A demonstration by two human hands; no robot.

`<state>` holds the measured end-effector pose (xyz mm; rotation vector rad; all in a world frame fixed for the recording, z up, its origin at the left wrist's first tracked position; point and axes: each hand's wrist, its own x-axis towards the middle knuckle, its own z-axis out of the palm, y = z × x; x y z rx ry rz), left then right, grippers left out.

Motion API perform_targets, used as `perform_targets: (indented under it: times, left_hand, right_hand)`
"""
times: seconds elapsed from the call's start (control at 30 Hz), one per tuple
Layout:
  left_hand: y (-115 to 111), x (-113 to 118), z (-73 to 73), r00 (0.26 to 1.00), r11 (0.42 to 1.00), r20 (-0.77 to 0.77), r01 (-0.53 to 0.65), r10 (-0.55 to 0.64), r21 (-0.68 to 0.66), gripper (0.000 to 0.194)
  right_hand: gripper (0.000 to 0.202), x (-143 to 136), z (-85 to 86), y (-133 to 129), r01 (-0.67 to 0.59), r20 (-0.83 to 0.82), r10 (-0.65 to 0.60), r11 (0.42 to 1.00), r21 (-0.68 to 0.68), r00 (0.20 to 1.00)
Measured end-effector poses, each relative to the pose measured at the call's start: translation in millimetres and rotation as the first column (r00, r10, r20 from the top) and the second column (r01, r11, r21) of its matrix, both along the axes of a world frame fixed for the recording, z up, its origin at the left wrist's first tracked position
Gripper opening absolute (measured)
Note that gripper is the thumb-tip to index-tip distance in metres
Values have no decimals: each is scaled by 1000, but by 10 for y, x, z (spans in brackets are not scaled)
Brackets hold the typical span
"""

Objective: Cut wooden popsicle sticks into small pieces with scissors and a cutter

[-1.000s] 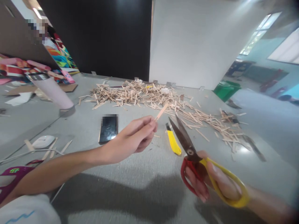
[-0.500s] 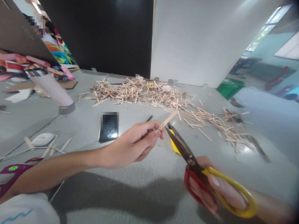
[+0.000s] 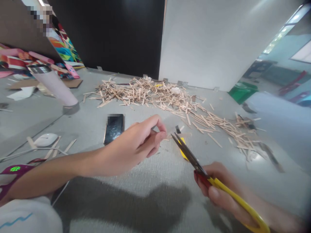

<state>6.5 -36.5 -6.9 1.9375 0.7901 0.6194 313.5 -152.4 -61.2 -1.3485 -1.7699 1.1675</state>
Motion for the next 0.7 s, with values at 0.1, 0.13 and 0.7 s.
perform_targets:
  times: [0.1, 0.13, 0.7]
  left_hand:
    - [-3, 11, 14, 999, 999, 7, -47, 47, 24, 24]
    - [-3, 17, 16, 998, 998, 9, -62, 62, 30, 23]
    - [9, 45, -11, 992, 982, 12, -125, 125, 142, 17]
  right_hand:
    - [46, -31, 51, -34, 79, 63, -78, 997, -23, 995]
    - [47, -26, 55, -43, 98, 76, -95, 995, -33, 993]
    - [31, 69, -79, -29, 35, 150, -48, 996, 84, 987]
